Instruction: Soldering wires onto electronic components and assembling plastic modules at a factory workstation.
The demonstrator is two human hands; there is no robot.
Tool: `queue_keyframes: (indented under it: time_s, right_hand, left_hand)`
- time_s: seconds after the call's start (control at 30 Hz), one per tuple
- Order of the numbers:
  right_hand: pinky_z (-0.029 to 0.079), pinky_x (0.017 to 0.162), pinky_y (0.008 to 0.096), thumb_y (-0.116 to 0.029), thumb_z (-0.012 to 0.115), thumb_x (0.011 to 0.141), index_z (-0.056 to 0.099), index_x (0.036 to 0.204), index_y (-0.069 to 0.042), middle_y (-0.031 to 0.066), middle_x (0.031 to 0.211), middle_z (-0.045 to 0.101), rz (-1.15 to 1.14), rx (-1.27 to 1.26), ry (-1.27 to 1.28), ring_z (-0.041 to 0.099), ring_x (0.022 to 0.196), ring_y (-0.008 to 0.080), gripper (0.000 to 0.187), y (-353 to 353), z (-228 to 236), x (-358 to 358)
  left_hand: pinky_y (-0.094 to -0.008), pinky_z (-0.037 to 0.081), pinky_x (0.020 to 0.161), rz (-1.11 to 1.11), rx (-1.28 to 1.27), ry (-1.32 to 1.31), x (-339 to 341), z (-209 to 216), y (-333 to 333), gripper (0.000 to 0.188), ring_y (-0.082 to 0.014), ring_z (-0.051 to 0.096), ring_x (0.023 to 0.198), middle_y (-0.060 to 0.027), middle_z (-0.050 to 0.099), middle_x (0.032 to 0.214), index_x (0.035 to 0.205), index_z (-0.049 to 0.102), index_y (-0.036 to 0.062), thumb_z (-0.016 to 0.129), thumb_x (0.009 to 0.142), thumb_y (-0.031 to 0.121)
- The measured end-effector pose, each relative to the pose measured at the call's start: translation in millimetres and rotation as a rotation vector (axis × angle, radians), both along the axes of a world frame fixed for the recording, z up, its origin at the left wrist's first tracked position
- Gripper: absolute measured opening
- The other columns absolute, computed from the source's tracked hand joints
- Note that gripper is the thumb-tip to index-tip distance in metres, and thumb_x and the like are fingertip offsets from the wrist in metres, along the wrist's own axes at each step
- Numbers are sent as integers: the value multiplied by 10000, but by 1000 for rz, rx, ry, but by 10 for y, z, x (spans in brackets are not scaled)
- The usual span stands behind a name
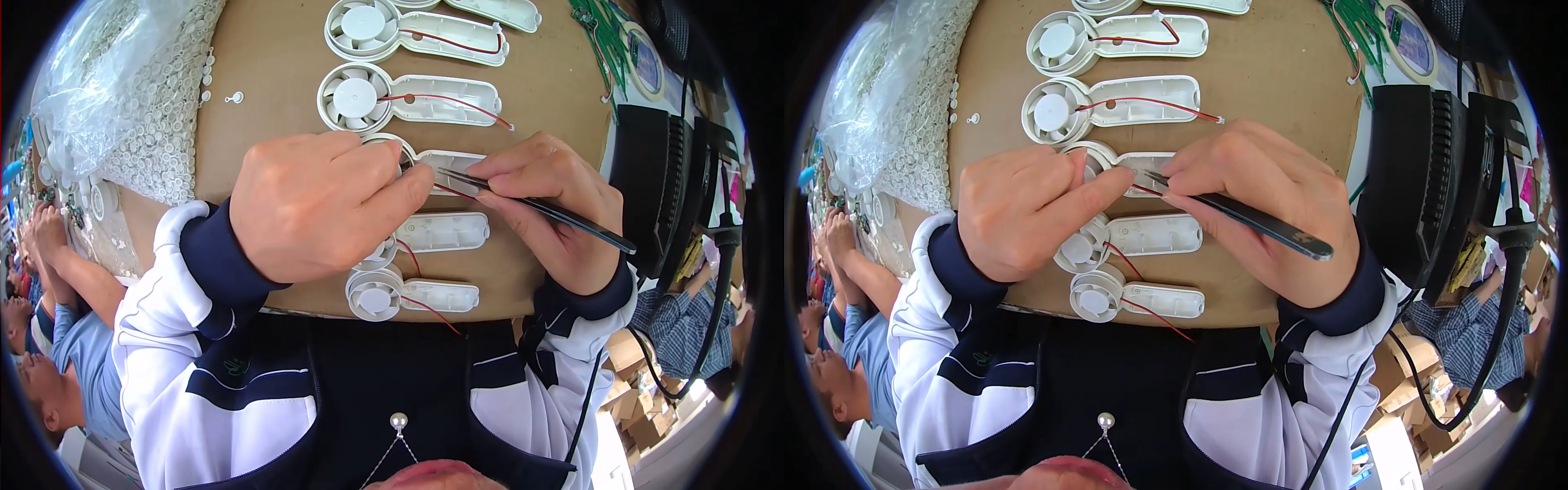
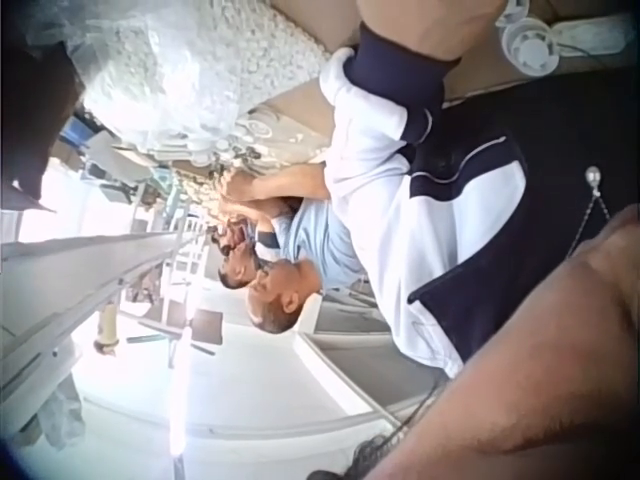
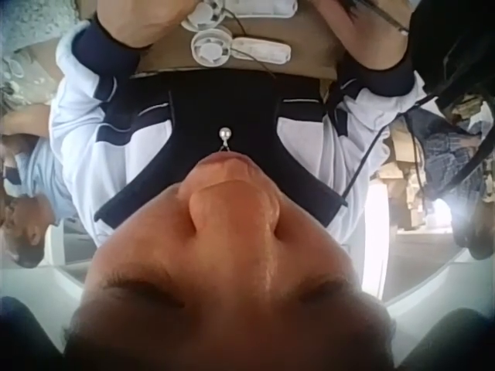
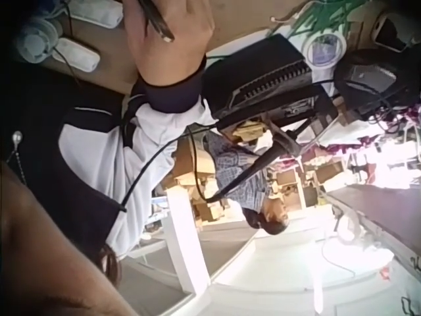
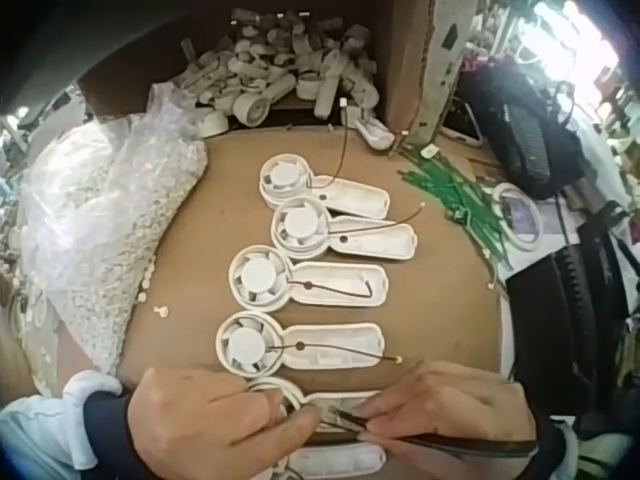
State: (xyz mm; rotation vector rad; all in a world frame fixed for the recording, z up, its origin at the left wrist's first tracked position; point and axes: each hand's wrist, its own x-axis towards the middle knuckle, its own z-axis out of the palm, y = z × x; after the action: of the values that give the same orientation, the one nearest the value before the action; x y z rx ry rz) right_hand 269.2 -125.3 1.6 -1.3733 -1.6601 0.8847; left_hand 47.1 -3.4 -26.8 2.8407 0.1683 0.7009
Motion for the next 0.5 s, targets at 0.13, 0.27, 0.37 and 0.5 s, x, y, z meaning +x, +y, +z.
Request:
queue_keyframes:
  time_s: [0.13, 0.27, 0.37, 0.5]
  right_hand:
    - [498, 681, 283, 123, 710, 785, 619, 899, -10, 198, 963, 729, -41, 5, 30, 639, 786, 237, 197, -35, 20, 2]
    - [493, 676, 281, 125, 704, 789, 615, 893, -12, 197, 959, 729, -71, 8, 49, 636, 782, 235, 194, -48, 28, 6]
    - [490, 671, 281, 128, 701, 790, 611, 889, -14, 198, 957, 728, -58, -4, 10, 630, 775, 232, 195, -44, 28, 8]
    - [487, 667, 279, 124, 705, 790, 616, 888, -11, 189, 951, 728, -52, 0, -5, 627, 770, 229, 189, -51, 34, -1]
  left_hand:
    - [-262, 363, 469, -1, 12, -9, 7, -10, -4, 206, -135, 459, 572, 1, 516, 819, 953, 682, 80, 666, 749, 100]
    - [-263, 364, 470, 1, 14, -22, 18, -15, -8, 198, -139, 457, 571, -1, 516, 817, 948, 678, 74, 665, 752, 100]
    - [-262, 365, 471, 2, 0, -27, 28, -10, -17, 192, -143, 450, 569, -4, 512, 813, 944, 673, 69, 662, 755, 98]
    - [-264, 368, 475, -6, 5, -14, 32, 0, -13, 187, -145, 443, 570, -6, 501, 803, 943, 669, 66, 659, 758, 95]
